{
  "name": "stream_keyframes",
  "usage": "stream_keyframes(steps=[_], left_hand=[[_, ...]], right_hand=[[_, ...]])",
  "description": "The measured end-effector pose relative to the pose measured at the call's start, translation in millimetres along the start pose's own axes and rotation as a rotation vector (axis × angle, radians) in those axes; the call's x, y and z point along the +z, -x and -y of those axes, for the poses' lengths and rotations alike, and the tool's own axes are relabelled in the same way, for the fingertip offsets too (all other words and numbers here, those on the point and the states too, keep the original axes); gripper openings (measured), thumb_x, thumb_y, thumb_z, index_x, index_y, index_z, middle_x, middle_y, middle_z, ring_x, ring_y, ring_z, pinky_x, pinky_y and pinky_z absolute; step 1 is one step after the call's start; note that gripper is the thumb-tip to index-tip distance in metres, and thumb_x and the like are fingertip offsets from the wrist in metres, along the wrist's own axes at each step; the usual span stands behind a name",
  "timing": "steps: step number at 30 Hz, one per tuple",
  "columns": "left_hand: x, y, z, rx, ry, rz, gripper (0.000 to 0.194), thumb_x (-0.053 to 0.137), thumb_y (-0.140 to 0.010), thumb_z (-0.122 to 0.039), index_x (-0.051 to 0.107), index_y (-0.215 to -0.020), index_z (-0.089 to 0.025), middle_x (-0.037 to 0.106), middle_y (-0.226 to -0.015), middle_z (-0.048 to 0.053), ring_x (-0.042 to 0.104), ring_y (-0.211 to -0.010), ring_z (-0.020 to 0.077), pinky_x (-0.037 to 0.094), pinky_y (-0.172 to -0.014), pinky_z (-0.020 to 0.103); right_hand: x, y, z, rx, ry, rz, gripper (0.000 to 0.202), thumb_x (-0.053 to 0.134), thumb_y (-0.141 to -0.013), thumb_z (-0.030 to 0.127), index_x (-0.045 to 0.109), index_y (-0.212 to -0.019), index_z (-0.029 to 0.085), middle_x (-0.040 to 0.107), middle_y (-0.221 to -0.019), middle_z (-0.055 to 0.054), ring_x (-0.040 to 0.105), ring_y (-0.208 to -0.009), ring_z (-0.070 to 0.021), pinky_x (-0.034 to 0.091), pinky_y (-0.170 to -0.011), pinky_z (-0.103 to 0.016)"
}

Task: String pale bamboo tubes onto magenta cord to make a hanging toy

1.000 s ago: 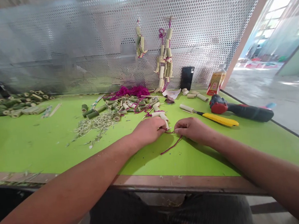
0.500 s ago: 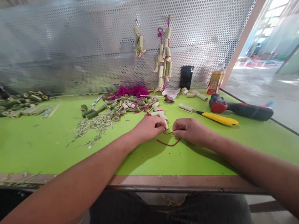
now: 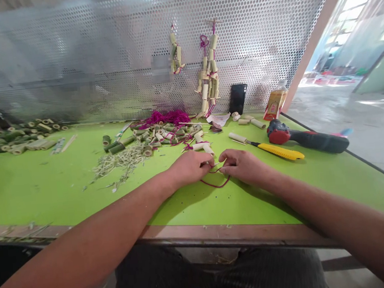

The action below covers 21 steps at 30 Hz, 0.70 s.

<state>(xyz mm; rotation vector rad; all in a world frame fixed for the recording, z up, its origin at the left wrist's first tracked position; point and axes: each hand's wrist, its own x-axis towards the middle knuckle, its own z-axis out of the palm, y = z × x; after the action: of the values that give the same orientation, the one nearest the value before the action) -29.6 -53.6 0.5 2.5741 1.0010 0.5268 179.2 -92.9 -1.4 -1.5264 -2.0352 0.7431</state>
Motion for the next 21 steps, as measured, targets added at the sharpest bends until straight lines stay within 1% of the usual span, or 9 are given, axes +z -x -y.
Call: stream_keyframes(steps=[3,5,8,10,12,14,16,18,21], left_hand=[[-2.2,0.3,-1.0,-0.050,0.076,-0.015,0.018,0.058,-0.086,-0.021,0.075,-0.089,-0.020,0.076,-0.090,0.003,0.065,-0.081,0.0162,0.045,-0.075,0.026],[-2.5,-0.3,-0.8,-0.067,0.122,-0.006,0.016,0.061,-0.084,-0.022,0.076,-0.088,-0.019,0.076,-0.089,0.003,0.065,-0.081,0.0160,0.045,-0.075,0.026],[-2.2,-1.1,-2.0,-0.113,0.180,0.006,0.017,0.062,-0.081,-0.020,0.078,-0.088,-0.019,0.076,-0.088,0.003,0.066,-0.080,0.0160,0.046,-0.074,0.026],[-2.2,-1.1,-3.6,-0.148,0.183,-0.010,0.018,0.061,-0.081,-0.020,0.078,-0.085,-0.019,0.075,-0.082,0.002,0.064,-0.075,0.0153,0.045,-0.070,0.026],[-2.2,-1.0,-4.3,-0.178,0.159,-0.037,0.020,0.060,-0.084,-0.027,0.078,-0.080,-0.018,0.071,-0.072,0.001,0.059,-0.067,0.0142,0.040,-0.063,0.026],[-1.8,-1.1,-3.3,-0.186,0.145,-0.048,0.023,0.062,-0.085,-0.034,0.077,-0.079,-0.018,0.069,-0.069,0.000,0.056,-0.064,0.0137,0.038,-0.060,0.026],[-0.8,-1.6,-0.8,-0.166,0.150,-0.045,0.021,0.065,-0.084,-0.035,0.076,-0.082,-0.017,0.071,-0.076,0.001,0.059,-0.069,0.0140,0.040,-0.064,0.026],[0.8,-2.3,1.9,-0.126,0.144,-0.055,0.018,0.066,-0.084,-0.032,0.076,-0.089,-0.017,0.074,-0.084,0.002,0.062,-0.076,0.0149,0.043,-0.071,0.026],[3.7,-3.1,5.0,-0.042,0.094,-0.084,0.021,0.065,-0.087,-0.029,0.073,-0.104,-0.018,0.074,-0.092,0.003,0.065,-0.084,0.0166,0.046,-0.079,0.028]], right_hand=[[0.3,0.9,1.3,-0.023,0.002,-0.007,0.012,0.065,-0.078,0.022,0.061,-0.090,0.020,0.069,-0.073,0.000,0.059,-0.066,-0.0151,0.040,-0.062,-0.026],[0.4,1.4,1.9,-0.033,0.003,-0.001,0.010,0.065,-0.078,0.022,0.060,-0.087,0.021,0.069,-0.074,0.000,0.060,-0.067,-0.0150,0.040,-0.062,-0.025],[0.7,1.5,2.6,-0.027,0.014,0.004,0.010,0.065,-0.078,0.021,0.059,-0.085,0.021,0.070,-0.076,0.000,0.060,-0.069,-0.0151,0.040,-0.062,-0.025],[0.9,1.1,2.8,-0.029,0.014,0.006,0.010,0.066,-0.079,0.021,0.059,-0.087,0.021,0.070,-0.077,0.000,0.061,-0.070,-0.0154,0.041,-0.062,-0.026],[1.2,0.8,2.7,-0.035,0.005,0.011,0.011,0.065,-0.079,0.021,0.059,-0.089,0.021,0.070,-0.077,0.000,0.062,-0.071,-0.0160,0.042,-0.063,-0.026],[1.6,0.6,2.4,-0.033,-0.004,0.015,0.013,0.065,-0.079,0.019,0.059,-0.091,0.021,0.071,-0.078,-0.001,0.063,-0.072,-0.0168,0.042,-0.064,-0.027],[1.8,0.8,1.6,-0.032,-0.011,0.015,0.015,0.064,-0.079,0.018,0.059,-0.093,0.021,0.072,-0.080,-0.002,0.064,-0.073,-0.0173,0.043,-0.065,-0.027],[1.4,1.0,0.7,-0.041,-0.017,0.005,0.017,0.063,-0.079,0.016,0.060,-0.094,0.020,0.073,-0.082,-0.003,0.064,-0.073,-0.0169,0.043,-0.065,-0.026],[-0.2,1.1,-0.6,-0.044,-0.011,-0.007,0.019,0.062,-0.077,0.014,0.060,-0.095,0.020,0.071,-0.079,-0.001,0.062,-0.070,-0.0156,0.042,-0.063,-0.025]])
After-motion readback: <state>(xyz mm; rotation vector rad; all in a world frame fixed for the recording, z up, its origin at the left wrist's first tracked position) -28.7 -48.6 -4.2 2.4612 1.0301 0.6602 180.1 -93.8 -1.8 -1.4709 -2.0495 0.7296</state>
